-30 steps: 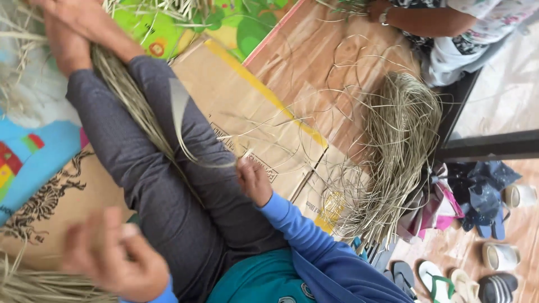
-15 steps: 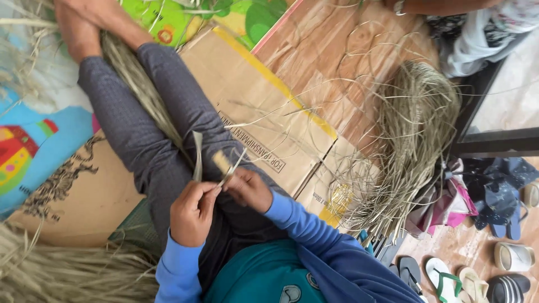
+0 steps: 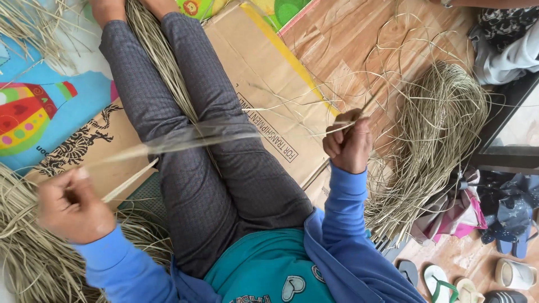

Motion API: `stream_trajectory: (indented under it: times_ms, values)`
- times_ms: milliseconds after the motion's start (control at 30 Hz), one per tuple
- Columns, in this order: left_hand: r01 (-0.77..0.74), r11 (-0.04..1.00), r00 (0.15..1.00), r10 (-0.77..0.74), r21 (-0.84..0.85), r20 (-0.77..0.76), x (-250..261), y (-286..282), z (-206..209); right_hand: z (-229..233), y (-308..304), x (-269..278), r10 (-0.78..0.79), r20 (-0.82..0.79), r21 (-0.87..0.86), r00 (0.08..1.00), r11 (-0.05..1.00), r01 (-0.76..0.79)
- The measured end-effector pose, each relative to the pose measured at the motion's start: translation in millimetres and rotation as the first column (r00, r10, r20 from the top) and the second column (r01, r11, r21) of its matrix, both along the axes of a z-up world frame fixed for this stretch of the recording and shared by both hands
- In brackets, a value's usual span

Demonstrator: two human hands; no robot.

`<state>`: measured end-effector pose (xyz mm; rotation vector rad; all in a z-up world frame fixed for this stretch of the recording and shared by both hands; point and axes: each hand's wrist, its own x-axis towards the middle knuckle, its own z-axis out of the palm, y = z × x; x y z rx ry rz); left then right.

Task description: A person is sitting on the floor weaving thin natural fiber strips around a bundle of fibers to create a woven object.

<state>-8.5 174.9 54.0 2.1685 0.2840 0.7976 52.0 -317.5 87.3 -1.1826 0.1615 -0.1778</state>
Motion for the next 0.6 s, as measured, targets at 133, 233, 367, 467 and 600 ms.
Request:
stream_trajectory:
  times_ms: [133,233,367,467,600]
  values:
    - [0.124,0.938,0.977,-0.172,-0.323,-0.124,11,-80,-4,-84,-26,9,0.052,-0.124,-0.603,0.991,0.789,-0.117]
    - [0.229,0.912,0.902,-0.330,-0.340,-0.279,12,-124,-8,-79,-4,-7,-0.135,-0.524,-0.825,0.841,-0.166,-0.540]
    - [0.262,0.860,0.852,-0.419,-0.438,-0.312,14,-154,-17,-40,29,-22,0.326,-0.572,-0.679,0.752,0.325,-0.658]
    - [0.264,0.839,0.833,-0.447,-0.476,-0.326,15,-170,-20,-31,57,-25,0.458,-0.213,-0.537,0.863,0.683,-0.495]
    - [0.293,0.787,0.824,-0.496,-0.542,-0.274,14,-185,-10,-19,104,-19,0.409,0.245,-0.516,0.879,0.823,-0.239]
